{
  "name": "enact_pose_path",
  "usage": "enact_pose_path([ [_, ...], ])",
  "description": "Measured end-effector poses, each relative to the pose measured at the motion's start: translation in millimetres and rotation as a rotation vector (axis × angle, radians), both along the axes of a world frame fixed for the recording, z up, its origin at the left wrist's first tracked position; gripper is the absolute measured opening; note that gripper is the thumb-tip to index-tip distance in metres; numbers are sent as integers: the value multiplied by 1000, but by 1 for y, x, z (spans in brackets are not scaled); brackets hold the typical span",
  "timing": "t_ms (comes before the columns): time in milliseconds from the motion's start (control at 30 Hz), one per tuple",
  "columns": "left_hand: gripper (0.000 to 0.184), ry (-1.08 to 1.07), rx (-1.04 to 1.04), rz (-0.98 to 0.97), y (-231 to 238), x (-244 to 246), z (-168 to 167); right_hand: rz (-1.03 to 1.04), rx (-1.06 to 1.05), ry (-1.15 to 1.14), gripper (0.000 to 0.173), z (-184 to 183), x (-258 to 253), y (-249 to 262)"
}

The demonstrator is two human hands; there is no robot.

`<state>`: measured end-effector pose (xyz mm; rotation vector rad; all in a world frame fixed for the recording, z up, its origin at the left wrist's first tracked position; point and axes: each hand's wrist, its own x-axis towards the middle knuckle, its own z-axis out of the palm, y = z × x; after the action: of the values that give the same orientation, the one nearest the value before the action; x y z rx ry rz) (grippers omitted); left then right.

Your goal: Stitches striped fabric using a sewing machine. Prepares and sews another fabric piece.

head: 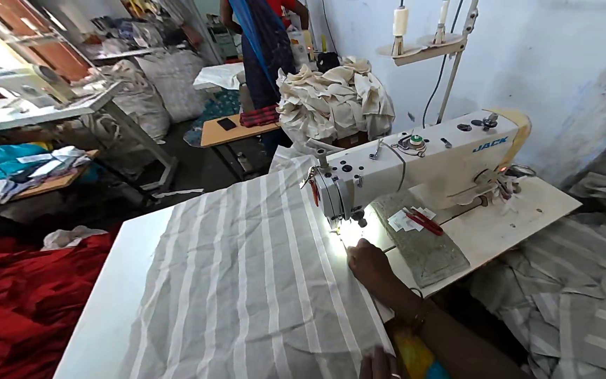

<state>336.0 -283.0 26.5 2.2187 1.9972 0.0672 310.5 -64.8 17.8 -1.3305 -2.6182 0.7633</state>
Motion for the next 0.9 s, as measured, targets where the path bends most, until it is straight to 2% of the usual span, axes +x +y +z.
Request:
enact_pose_path([
  [200,29,-15,126,109,20,-7,-16,47,-12,72,36,-10,41,-38],
  [367,23,56,332,224,44,-15,-21,52,-95,75,36,-5,49,-36],
  [533,26,79,532,271,65,-37,-45,64,-122,87,37,-6,48,-30],
  [767,37,32,539,300,87,-70,-66,82,-101,95,33,-5,40,-20],
  [900,31,-5,539,329,114,-96,-62,110,-47,79,27,-6,23,-2],
])
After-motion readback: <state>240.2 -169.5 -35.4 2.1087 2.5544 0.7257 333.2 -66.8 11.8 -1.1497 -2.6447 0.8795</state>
